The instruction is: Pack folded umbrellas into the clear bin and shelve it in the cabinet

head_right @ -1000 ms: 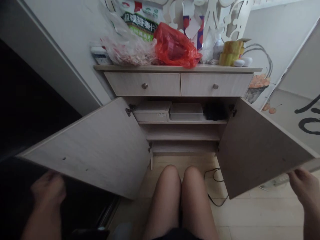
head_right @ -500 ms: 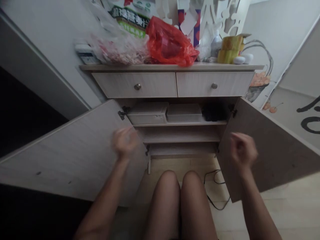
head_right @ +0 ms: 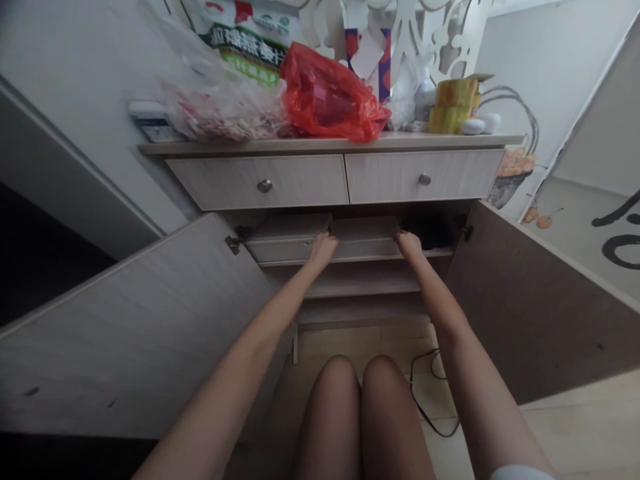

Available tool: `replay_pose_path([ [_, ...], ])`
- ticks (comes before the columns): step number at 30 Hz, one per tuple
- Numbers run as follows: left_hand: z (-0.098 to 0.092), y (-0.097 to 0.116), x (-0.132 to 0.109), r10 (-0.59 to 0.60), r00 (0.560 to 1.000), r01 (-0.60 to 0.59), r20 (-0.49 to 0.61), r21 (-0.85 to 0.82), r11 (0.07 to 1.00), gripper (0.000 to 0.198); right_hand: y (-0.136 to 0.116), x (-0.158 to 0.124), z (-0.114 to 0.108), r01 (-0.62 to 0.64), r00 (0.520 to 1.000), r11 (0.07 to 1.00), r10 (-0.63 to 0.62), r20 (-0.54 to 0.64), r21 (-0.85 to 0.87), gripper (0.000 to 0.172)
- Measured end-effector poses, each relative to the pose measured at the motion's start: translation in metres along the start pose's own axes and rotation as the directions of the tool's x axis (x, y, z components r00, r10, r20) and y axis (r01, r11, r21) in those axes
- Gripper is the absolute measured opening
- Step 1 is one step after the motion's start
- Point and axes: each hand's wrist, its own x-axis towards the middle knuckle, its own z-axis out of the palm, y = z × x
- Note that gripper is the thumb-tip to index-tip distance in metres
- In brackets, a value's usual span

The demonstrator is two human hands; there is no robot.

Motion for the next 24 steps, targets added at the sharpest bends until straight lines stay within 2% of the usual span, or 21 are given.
replay_pose_path([
  [3,-0.010,-0.002,-0.028,0.036,0.999,-0.037,-0.026,-0.028,0.999,0.030,0.005,-0.023,-0.006,0.115,0.989,0.993,-0.114,-0.096,0.006,0.040],
  [5,-0.017,-0.001,-0.059,0.075,0.995,-0.078,-0.066,-0.045,0.996,0.030,0.006,-0.052,-0.011,0.162,0.977,0.987,-0.158,-0.142,0.016,0.036],
  [7,-0.022,0.001,-0.100,0.132,0.981,-0.140,-0.142,-0.052,0.989,0.029,0.003,-0.092,-0.013,0.197,0.967,0.980,-0.188,-0.172,0.038,0.031],
  [11,-0.026,0.014,-0.197,0.244,0.928,-0.270,-0.281,-0.058,0.961,0.028,-0.010,-0.189,-0.012,0.311,0.934,0.941,-0.278,-0.223,0.132,0.031],
  [14,-0.019,0.029,-0.263,0.303,0.893,-0.352,-0.332,-0.097,0.931,0.029,-0.021,-0.255,-0.002,0.350,0.925,0.924,-0.315,-0.212,0.156,0.032],
  [16,-0.011,0.040,-0.296,0.286,0.890,-0.353,-0.354,-0.140,0.925,0.029,-0.028,-0.286,0.007,0.349,0.930,0.920,-0.316,-0.189,0.177,0.029],
  [19,0.001,0.053,-0.328,0.216,0.921,-0.301,-0.325,-0.241,0.923,0.030,-0.035,-0.313,0.020,0.340,0.938,0.918,-0.313,-0.152,0.203,0.027],
  [22,0.013,0.058,-0.341,0.119,0.957,-0.226,-0.265,-0.418,0.880,0.023,-0.039,-0.321,0.028,0.351,0.935,0.912,-0.330,-0.130,0.211,0.027],
  [24,0.021,0.059,-0.340,-0.058,0.974,-0.081,-0.221,-0.571,0.817,0.023,-0.039,-0.321,0.031,0.366,0.930,0.906,-0.350,-0.109,0.213,0.028],
])
